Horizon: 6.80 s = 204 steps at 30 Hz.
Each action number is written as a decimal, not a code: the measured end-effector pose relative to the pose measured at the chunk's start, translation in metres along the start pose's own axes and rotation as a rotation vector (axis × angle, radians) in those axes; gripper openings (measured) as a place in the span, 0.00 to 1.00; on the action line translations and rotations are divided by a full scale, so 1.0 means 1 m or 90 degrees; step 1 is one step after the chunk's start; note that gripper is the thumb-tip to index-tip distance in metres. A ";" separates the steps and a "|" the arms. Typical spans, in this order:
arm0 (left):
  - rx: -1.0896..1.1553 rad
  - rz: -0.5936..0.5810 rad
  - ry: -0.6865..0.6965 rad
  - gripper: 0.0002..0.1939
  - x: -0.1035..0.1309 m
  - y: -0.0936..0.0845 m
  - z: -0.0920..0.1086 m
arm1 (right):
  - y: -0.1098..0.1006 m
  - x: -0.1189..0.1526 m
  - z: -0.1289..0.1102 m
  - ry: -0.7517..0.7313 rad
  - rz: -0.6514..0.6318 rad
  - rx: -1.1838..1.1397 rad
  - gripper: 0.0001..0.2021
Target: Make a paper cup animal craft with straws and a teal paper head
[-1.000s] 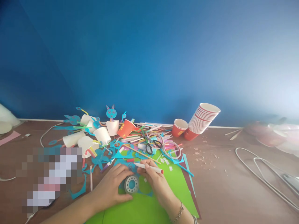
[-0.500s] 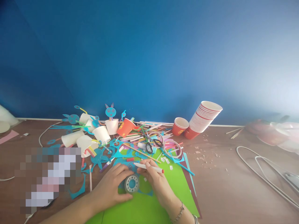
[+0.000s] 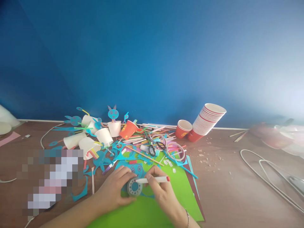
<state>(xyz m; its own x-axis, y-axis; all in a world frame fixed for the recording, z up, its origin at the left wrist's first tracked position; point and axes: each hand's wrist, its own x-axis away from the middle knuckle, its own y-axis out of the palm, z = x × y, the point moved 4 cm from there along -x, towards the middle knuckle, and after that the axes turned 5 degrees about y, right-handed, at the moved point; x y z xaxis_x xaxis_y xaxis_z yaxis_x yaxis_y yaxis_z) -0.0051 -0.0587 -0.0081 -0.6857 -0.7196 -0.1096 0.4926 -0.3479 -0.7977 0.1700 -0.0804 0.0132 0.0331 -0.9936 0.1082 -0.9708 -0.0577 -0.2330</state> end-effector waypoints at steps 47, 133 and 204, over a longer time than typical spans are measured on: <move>0.000 0.005 -0.035 0.27 0.000 0.001 -0.004 | 0.029 -0.037 -0.001 0.056 -0.199 0.225 0.07; -0.219 0.103 0.189 0.07 0.019 -0.016 0.011 | 0.002 -0.017 -0.002 0.100 0.051 -0.115 0.14; -0.083 0.107 0.168 0.06 0.016 -0.020 0.003 | 0.036 -0.013 0.027 0.010 0.006 0.161 0.09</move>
<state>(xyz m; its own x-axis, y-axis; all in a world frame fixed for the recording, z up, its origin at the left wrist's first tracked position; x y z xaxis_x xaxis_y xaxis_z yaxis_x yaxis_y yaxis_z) -0.0247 -0.0652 0.0073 -0.7239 -0.5746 -0.3819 0.5496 -0.1456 -0.8226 0.1407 -0.0718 -0.0232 0.0195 -0.9926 0.1195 -0.8807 -0.0736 -0.4680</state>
